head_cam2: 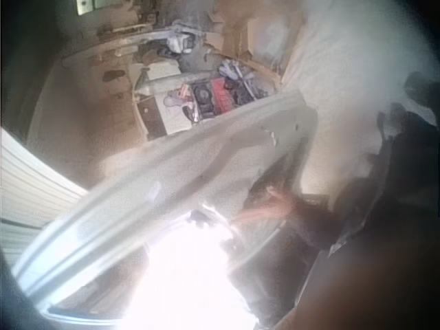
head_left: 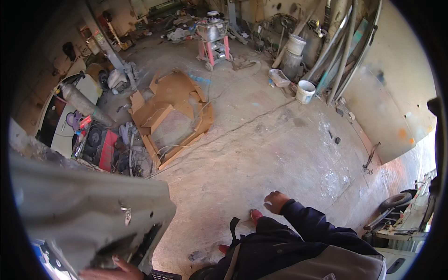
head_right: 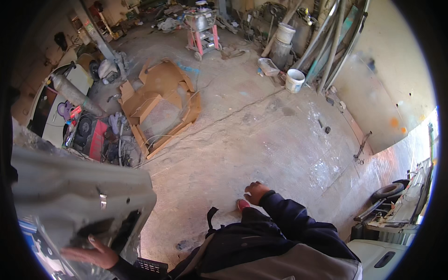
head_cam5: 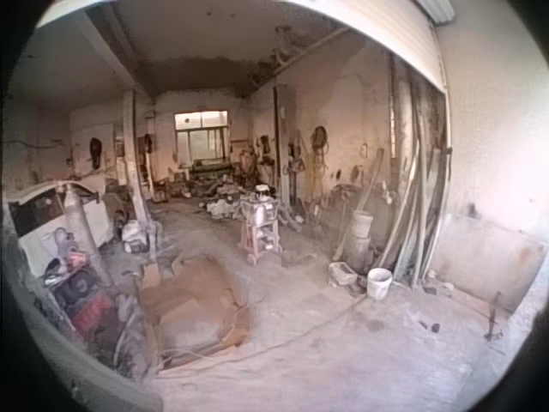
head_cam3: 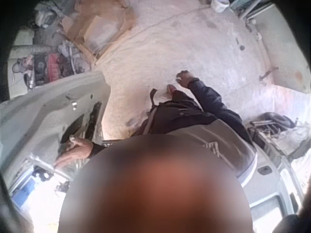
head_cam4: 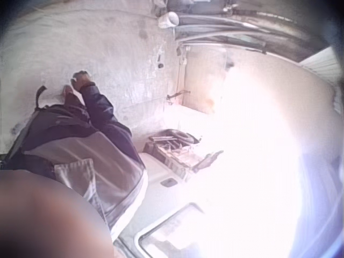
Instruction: The person walks through a cluttered auto repair shop, picks up a small metal part from a tool cart, then rummages through a pile of tools on a shelf. They squat to retrieve a small item from a low drawer, then approach a light-colored van, open the passenger door, and detach the door from its hinges by hand, carrying it away.
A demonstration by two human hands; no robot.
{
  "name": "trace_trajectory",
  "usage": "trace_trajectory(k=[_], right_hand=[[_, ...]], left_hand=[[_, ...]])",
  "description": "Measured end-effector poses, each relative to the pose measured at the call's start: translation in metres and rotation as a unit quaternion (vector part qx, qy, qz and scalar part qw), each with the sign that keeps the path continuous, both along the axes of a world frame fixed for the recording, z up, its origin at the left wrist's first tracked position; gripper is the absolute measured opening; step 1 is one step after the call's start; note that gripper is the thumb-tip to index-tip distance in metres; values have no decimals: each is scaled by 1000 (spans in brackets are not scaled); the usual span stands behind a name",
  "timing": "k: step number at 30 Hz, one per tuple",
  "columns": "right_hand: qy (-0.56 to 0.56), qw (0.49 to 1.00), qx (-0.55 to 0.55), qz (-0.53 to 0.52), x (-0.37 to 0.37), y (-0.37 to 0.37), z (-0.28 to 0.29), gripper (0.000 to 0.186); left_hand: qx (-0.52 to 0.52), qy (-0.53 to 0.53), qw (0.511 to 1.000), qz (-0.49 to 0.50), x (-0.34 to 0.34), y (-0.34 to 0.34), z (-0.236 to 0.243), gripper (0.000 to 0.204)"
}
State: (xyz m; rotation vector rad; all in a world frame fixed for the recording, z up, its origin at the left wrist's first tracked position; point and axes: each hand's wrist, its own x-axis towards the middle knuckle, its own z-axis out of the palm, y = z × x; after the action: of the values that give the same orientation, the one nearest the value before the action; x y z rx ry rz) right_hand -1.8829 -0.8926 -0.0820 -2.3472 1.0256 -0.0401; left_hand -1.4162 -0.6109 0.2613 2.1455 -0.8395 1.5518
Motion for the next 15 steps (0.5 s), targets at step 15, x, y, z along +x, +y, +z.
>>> trace_trajectory(k=[15], right_hand=[[181,976,118,-28,-74,-63,-101,42]], left_hand=[[134,14,987,88,-55,41,17,102]])
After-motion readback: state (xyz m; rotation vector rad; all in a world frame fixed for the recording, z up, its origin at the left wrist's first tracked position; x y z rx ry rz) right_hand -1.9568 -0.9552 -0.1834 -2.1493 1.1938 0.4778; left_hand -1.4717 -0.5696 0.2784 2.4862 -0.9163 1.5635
